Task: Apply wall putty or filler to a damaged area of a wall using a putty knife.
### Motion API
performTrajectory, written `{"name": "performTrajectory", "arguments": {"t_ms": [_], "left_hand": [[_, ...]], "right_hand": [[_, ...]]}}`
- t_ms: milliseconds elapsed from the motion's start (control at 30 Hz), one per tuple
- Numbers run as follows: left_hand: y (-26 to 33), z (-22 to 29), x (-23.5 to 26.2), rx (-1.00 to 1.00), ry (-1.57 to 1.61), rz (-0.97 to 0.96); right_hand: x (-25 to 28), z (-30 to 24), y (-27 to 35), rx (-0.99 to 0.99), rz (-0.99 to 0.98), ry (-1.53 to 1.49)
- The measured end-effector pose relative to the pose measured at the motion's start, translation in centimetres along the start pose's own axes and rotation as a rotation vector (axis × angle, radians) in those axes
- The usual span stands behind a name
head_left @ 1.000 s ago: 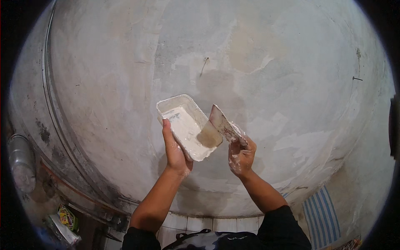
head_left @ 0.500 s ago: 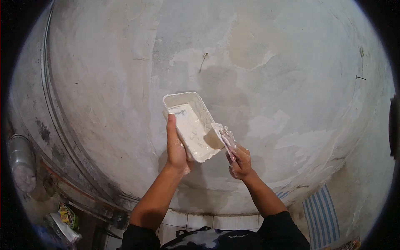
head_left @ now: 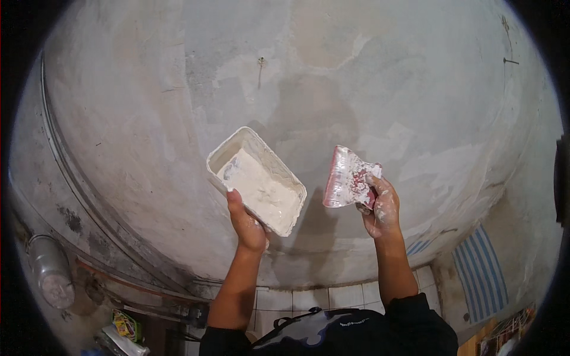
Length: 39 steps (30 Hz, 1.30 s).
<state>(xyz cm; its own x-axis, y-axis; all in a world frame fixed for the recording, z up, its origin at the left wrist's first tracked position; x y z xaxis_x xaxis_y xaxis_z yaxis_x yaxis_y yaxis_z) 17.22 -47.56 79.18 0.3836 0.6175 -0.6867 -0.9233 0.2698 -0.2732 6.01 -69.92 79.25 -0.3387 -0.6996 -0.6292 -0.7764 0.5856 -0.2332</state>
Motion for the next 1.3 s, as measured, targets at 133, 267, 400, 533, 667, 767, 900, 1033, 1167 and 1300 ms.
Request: {"name": "performTrajectory", "arguments": {"t_ms": [133,267,400,533,667,767,900,1033,1167,1300], "left_hand": [[-0.1,-2.7,2.5,-0.107,-0.129,-0.063],[0.4,-3.5,4.0,-0.114,-0.126,-0.111],[0.5,-4.6,5.1,-0.245,-0.231,-0.111],[1.3,-5.3,4.8,-0.219,-0.28,-0.138],[1.7,-5.6,3.4,-0.164,-0.211,-0.096],[1.1,-4.6,2.9,-0.059,-0.149,-0.066],[0.8,-2.6,0.6,-0.003,0.009,-0.025],[0.9,-1.7,-0.4,-0.01,0.05,-0.071],[0.3,-1.8,0.9,-0.041,0.05,-0.053],[0.0,-1.9,1.7,-0.066,-0.003,-0.04]], "right_hand": [[-1.7,0.9,2.0,0.037,-0.009,0.129],[-2.6,2.7,3.1,0.148,0.017,0.251],[-2.7,3.8,3.4,0.259,0.045,0.41],[-3.3,4.0,3.4,0.308,0.083,0.455],[-4.4,2.8,2.5,0.365,0.06,0.284],[-5.9,0.5,0.0,0.511,0.02,0.152],[-7.1,-3.4,-4.2,0.89,0.008,0.334],[-10.3,-8.3,-8.0,1.532,-0.067,0.807],[-13.2,-8.7,-10.4,1.921,-0.046,1.377],[-14.7,-8.5,-12.5,2.009,-0.012,1.543]]}}
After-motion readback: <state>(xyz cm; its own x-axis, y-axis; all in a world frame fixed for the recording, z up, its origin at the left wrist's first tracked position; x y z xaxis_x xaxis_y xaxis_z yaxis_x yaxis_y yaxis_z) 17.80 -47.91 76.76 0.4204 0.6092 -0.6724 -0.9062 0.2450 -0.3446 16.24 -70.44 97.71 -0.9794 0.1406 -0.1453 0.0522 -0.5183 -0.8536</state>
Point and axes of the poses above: each hand's wrist, its own y-axis away from the middle knuckle, its own x-axis out of the back of the hand, z = x × y, the point moved 1 cm from there along -y, towards the middle knuckle, and after that the axes turned 5 degrees about x, right-handed, at the moved point
